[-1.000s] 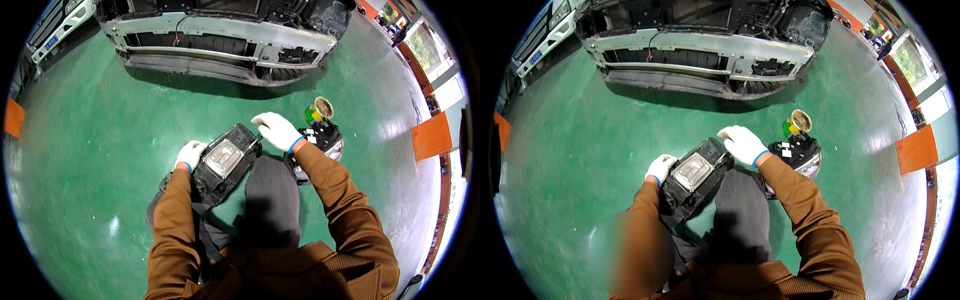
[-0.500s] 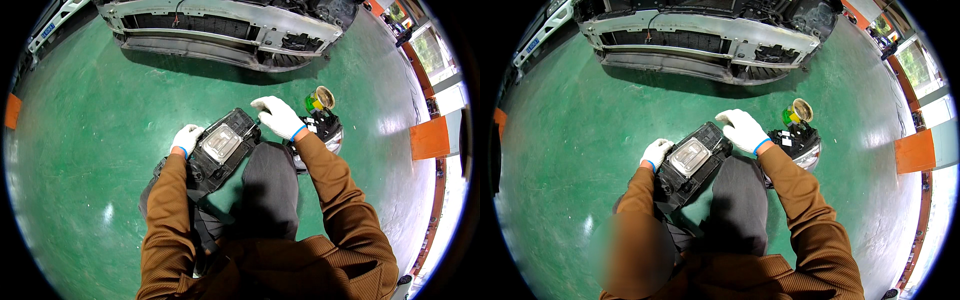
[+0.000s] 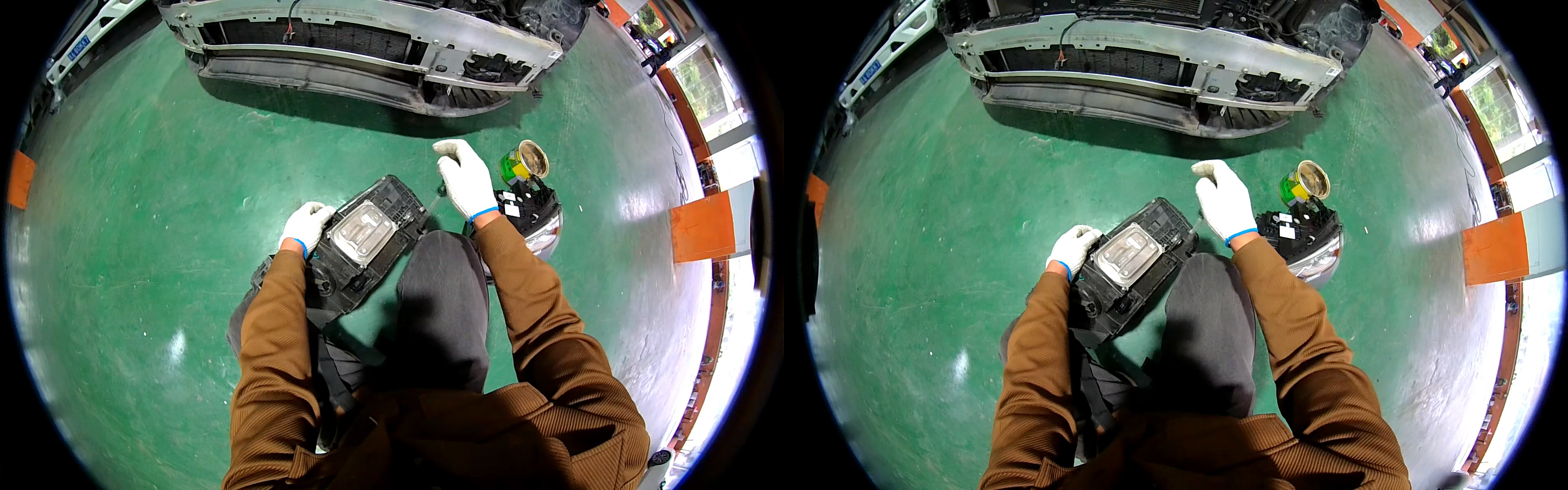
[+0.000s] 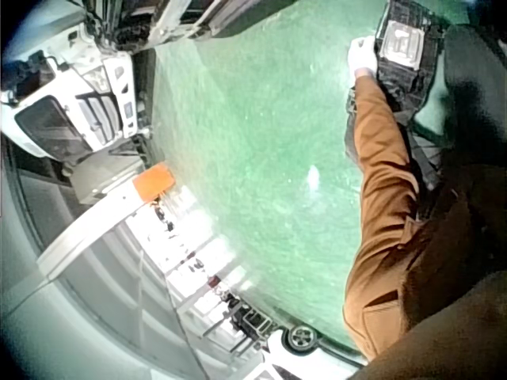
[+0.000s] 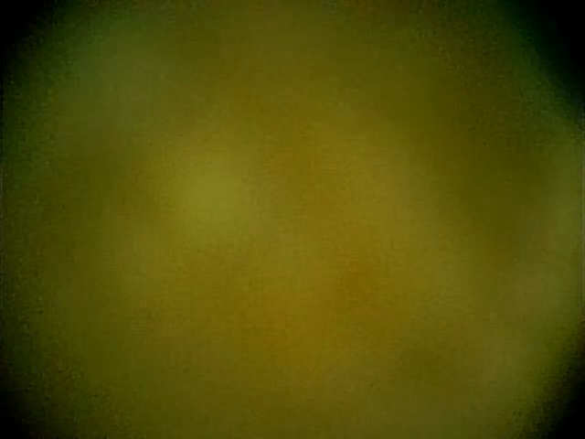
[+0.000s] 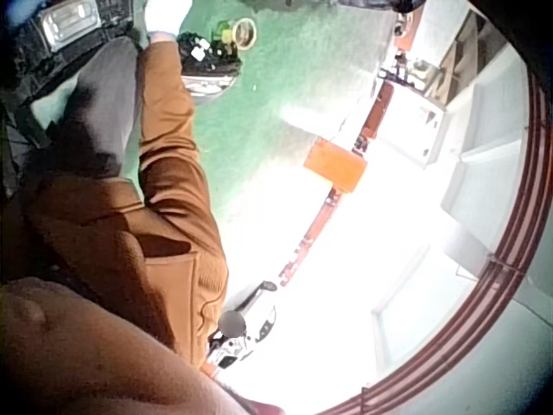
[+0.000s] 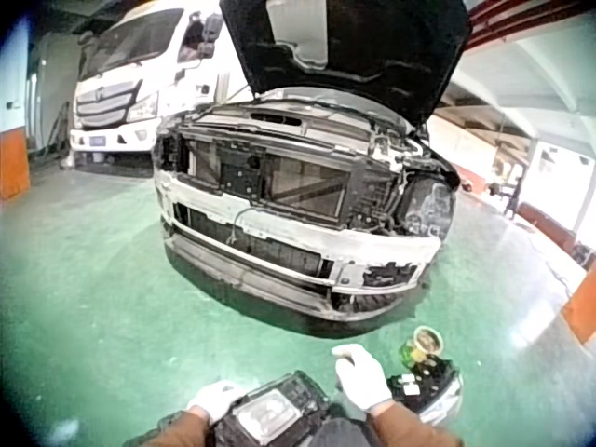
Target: The person sits on the floor and disassembles a car headlight assembly, removing the clear lens cover and internal components. They then clean the interior of the housing and reassemble the unit by placing the lens back onto the frame.
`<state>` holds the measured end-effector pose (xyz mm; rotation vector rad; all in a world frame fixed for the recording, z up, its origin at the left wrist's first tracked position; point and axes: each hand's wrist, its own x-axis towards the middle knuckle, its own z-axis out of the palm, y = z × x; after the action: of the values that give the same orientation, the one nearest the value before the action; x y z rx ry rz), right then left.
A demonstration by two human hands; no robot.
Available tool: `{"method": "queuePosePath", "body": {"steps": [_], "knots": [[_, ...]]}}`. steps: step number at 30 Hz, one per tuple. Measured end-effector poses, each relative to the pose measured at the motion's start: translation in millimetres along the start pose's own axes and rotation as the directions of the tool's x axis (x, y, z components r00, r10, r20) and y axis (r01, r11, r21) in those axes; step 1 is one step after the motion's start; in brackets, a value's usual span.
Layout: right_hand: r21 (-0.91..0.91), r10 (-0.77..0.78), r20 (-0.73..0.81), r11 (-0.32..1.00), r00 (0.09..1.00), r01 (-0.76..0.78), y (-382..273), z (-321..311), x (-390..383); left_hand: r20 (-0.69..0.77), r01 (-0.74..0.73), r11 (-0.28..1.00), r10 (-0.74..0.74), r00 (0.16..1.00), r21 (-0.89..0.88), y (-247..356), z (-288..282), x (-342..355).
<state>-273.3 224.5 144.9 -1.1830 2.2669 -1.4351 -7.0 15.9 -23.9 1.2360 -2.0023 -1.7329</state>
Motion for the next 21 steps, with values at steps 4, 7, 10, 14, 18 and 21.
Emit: {"method": "queuePosePath", "body": {"steps": [4,7,10,14,18,21], "knots": [[-0.252,-0.198,0.232,0.933,0.952,0.256,-4.1,5.7,12.4,0.024,0.012,1.000,-0.012,1.000,-0.006,5.7,0.1,-3.0],[-0.201,-0.236,0.515,0.901,0.824,0.384,-11.1,28.7,20.8,0.009,0.008,1.000,-0.008,1.000,-0.008,-0.3,-1.1,-0.1],[-0.336,-0.100,0.731,0.808,0.675,0.483,11.7,49.4,18.6,0.009,0.009,1.000,-0.009,1.000,-0.015,5.7,2.8,-2.0],[-0.514,0.152,0.825,0.604,0.545,0.609,27.7,70.1,-3.4,0.012,0.013,1.000,-0.013,1.000,0.001,8.5,-0.4,-4.7],[-0.566,0.143,0.774,0.592,0.617,0.574,37.4,80.1,-9.4,0.012,0.013,0.999,-0.014,1.000,0.042,6.2,0.2,-2.6],[-0.548,0.101,0.776,0.596,0.623,0.586,44.8,78.9,-9.5,-0.007,0.006,1.000,-0.005,1.000,0.014,3.5,0.6,-2.2]]}}
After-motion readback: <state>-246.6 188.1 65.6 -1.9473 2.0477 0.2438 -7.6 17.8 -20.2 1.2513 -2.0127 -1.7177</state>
